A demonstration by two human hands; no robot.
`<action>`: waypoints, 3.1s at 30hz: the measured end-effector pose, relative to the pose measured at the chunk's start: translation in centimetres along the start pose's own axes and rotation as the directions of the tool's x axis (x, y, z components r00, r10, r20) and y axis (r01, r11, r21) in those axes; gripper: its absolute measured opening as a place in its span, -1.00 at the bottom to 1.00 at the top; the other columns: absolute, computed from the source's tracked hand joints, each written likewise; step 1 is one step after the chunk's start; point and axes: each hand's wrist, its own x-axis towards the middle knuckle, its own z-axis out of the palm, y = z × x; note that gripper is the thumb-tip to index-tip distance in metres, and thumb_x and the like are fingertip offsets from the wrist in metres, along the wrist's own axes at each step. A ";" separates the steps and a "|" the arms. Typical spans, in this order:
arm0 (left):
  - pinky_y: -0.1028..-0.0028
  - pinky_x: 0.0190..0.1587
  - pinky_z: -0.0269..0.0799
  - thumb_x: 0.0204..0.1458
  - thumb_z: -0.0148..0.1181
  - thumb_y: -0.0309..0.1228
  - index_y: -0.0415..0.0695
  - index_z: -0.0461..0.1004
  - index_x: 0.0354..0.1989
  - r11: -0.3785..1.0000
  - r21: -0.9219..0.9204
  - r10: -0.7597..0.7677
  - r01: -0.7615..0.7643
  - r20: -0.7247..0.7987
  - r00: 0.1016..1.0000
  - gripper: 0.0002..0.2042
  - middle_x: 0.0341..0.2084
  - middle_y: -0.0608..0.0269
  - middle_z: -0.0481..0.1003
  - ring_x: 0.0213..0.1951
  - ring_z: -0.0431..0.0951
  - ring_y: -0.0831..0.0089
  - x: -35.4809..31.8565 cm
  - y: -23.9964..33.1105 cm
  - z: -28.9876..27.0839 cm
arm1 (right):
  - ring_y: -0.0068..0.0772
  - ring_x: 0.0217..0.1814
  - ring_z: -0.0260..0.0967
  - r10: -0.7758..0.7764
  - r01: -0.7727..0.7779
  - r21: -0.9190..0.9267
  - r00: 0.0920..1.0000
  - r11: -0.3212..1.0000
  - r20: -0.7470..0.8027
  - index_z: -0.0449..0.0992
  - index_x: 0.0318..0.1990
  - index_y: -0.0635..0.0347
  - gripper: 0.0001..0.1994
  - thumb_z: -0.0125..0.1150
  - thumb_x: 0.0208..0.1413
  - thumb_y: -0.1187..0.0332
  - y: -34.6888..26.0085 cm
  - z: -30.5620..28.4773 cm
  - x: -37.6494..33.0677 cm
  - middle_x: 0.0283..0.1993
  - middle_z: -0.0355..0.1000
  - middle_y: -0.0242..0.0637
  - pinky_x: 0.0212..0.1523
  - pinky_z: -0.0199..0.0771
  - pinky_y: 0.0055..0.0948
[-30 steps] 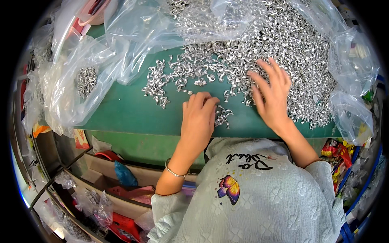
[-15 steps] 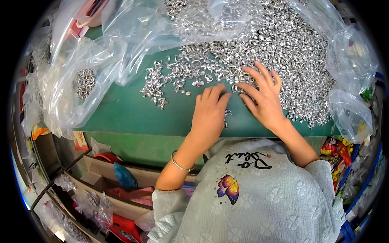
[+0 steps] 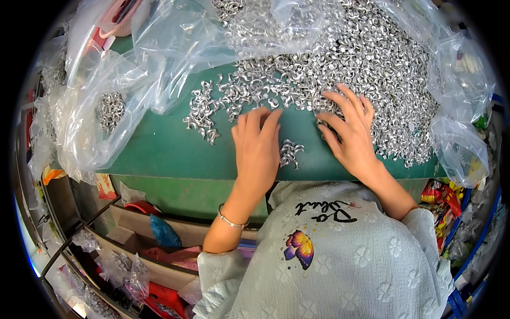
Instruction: The person uses their hands to sort through a large pile of small silver-colored metal pieces on a green workbench, picking individual items and grouping them together.
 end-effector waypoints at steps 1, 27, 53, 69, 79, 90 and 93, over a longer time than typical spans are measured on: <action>0.28 -0.12 0.22 0.00 0.20 -0.58 -0.17 0.49 -0.08 1.000 0.019 0.007 -0.007 0.005 1.000 -0.73 -0.20 0.17 0.41 -0.17 0.39 0.22 0.4 -0.2 0.5 | -0.09 0.40 0.04 -0.012 0.013 0.041 1.000 0.999 -0.024 0.58 -0.17 0.03 -0.79 0.30 -0.01 0.39 -0.3 0.2 0.5 0.21 0.27 -0.28 0.31 -0.14 0.11; 0.30 -0.16 0.21 -0.07 0.27 -0.55 -0.13 0.51 -0.16 0.988 0.035 0.147 -0.149 0.068 0.987 -0.75 -0.26 0.24 0.40 -0.20 0.40 0.30 1.7 -0.4 2.6 | -0.11 0.30 0.14 -0.004 0.010 0.042 0.991 0.999 -0.134 0.53 -0.19 0.12 -0.80 0.27 -0.02 0.44 0.1 1.9 1.9 0.11 0.32 -0.27 0.24 -0.02 0.00; 0.27 -0.20 0.28 -0.06 0.30 -0.50 -0.18 0.44 -0.24 0.995 0.099 0.037 -0.034 -0.035 0.999 -0.78 -0.30 0.13 0.39 -0.24 0.41 0.17 2.4 -0.7 3.4 | -0.12 0.25 0.18 -0.038 0.043 0.056 0.995 0.998 -0.088 0.54 -0.19 0.14 -0.78 0.29 -0.05 0.43 -0.2 1.8 2.6 0.08 0.33 -0.25 0.21 0.02 -0.06; 0.30 -0.22 0.23 -0.02 0.22 -0.57 -0.20 0.47 -0.29 0.994 0.095 0.049 -0.062 0.130 0.990 -0.88 -0.33 0.18 0.40 -0.24 0.39 0.19 0.0 -0.5 0.3 | -0.10 0.27 0.16 0.007 -0.001 0.065 0.996 0.998 -0.093 0.54 -0.20 0.14 -0.81 0.30 -0.02 0.43 0.3 0.5 2.4 0.07 0.33 -0.24 0.22 0.02 -0.06; 0.25 -0.04 0.24 0.03 0.18 -0.58 -0.18 0.45 -0.05 0.978 0.111 -0.155 0.175 -0.172 0.973 -0.72 -0.10 0.06 0.39 -0.08 0.38 0.13 -1.2 -2.0 -0.7 | -0.13 0.30 0.17 -0.340 0.326 0.166 0.938 0.931 0.062 0.44 0.03 0.17 -0.62 0.20 -0.03 0.49 -2.6 4.3 6.2 0.15 0.32 -0.20 0.23 0.14 -0.10; 0.29 -0.07 0.21 0.00 0.20 -0.60 -0.10 0.51 -0.14 0.973 0.158 -0.128 0.168 -0.235 0.963 -0.76 -0.16 0.22 0.42 -0.10 0.40 0.22 -0.5 -3.4 -1.7 | -0.19 0.28 0.18 -0.273 0.279 0.124 0.960 0.952 -0.062 0.51 -0.13 0.13 -0.74 0.27 -0.03 0.40 -2.6 3.1 6.1 0.06 0.36 -0.28 0.27 0.06 -0.04; 0.30 -0.08 0.20 0.00 0.20 -0.60 -0.08 0.51 -0.13 0.955 0.240 -0.135 0.174 -0.171 0.976 -0.75 -0.16 0.24 0.41 -0.12 0.40 0.25 -0.6 -3.8 -1.3 | -0.18 0.26 0.19 -0.357 0.355 0.050 0.933 0.933 0.032 0.51 -0.13 0.12 -0.74 0.27 -0.04 0.41 -3.2 4.6 6.6 0.04 0.37 -0.28 0.25 0.07 -0.03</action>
